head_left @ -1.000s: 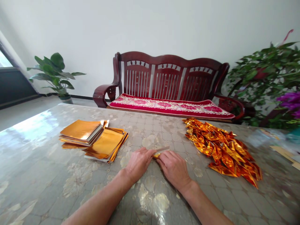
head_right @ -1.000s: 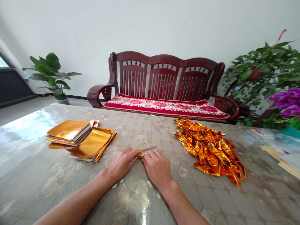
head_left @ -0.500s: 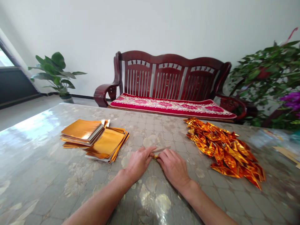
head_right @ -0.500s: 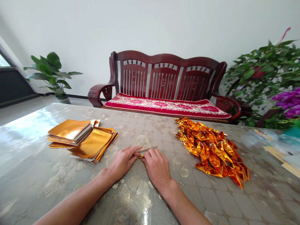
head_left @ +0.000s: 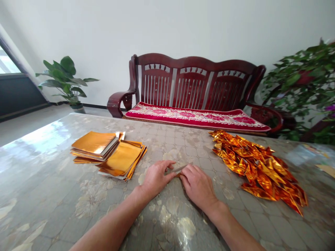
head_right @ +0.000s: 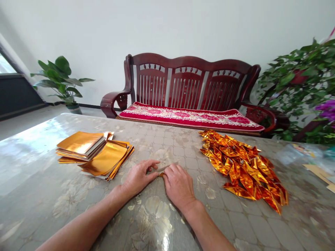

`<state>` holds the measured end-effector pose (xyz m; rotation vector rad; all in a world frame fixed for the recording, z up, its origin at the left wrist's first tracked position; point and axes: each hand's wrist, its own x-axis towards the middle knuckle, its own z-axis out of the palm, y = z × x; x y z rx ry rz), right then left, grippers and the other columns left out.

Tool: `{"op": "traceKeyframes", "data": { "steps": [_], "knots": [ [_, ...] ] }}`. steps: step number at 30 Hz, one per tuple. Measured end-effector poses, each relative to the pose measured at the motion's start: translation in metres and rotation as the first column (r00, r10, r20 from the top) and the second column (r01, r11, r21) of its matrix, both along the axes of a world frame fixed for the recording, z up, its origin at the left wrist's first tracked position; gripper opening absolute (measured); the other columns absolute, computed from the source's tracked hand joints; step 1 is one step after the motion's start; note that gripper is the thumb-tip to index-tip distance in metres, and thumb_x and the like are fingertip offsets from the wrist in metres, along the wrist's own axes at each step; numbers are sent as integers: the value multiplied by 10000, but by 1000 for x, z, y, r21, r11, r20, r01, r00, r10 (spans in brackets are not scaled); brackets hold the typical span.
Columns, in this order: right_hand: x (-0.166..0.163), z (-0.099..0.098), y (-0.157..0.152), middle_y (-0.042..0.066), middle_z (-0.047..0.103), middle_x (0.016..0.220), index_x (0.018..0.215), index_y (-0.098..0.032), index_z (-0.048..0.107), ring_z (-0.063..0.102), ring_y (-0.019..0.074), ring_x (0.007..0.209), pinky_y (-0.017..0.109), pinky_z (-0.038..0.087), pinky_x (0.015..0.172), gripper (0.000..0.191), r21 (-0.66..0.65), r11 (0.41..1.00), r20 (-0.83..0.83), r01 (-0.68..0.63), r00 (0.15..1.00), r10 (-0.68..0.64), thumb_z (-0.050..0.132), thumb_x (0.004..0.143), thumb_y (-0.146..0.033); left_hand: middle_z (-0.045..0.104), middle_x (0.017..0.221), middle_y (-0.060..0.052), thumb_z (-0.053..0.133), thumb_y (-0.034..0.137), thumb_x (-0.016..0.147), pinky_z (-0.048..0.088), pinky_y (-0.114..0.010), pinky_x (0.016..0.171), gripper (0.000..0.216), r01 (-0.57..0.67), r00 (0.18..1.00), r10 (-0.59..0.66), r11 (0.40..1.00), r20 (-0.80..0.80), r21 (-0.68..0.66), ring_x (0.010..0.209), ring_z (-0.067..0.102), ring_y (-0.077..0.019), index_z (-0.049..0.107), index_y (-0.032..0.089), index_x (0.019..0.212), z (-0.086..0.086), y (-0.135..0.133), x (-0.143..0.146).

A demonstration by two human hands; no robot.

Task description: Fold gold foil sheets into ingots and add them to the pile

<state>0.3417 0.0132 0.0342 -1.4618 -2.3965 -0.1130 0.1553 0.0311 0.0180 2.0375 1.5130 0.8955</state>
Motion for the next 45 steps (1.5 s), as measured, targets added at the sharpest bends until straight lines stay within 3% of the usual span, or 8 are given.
{"op": "traceKeyframes", "data": {
  "steps": [5,10,22,45],
  "knots": [
    [0,3,-2,28,630,877,816,-216,621,566,192,866,303,371,736,147,-26,999,-18,20,1000,-21,551,945,-222,732,781,34,586,193,828,426,-232,658,339,-14,999,9,995,-47,-104,737,664,-159,680,259,1147,5,5,4],
    [1,1,0,23,632,887,844,-226,635,559,198,890,309,369,744,158,-22,999,-45,38,998,-39,555,963,-292,742,787,23,564,207,829,403,-220,605,297,-16,999,12,991,-31,-130,691,658,-150,707,247,1086,7,5,4],
    [-8,-3,4,18,621,838,739,-220,584,536,191,851,313,322,714,156,-8,988,-29,156,987,-156,587,895,-216,740,801,17,565,242,831,414,-206,601,292,-11,1000,11,987,0,-161,693,649,-144,710,239,1084,5,7,3],
    [-12,-8,8,28,601,824,735,-216,559,521,195,816,320,310,709,123,-20,983,-33,180,983,-181,572,839,-153,753,802,23,572,253,811,423,-219,596,283,46,999,-41,978,31,-203,674,662,-150,725,221,1047,8,12,-1]
  ]
}}
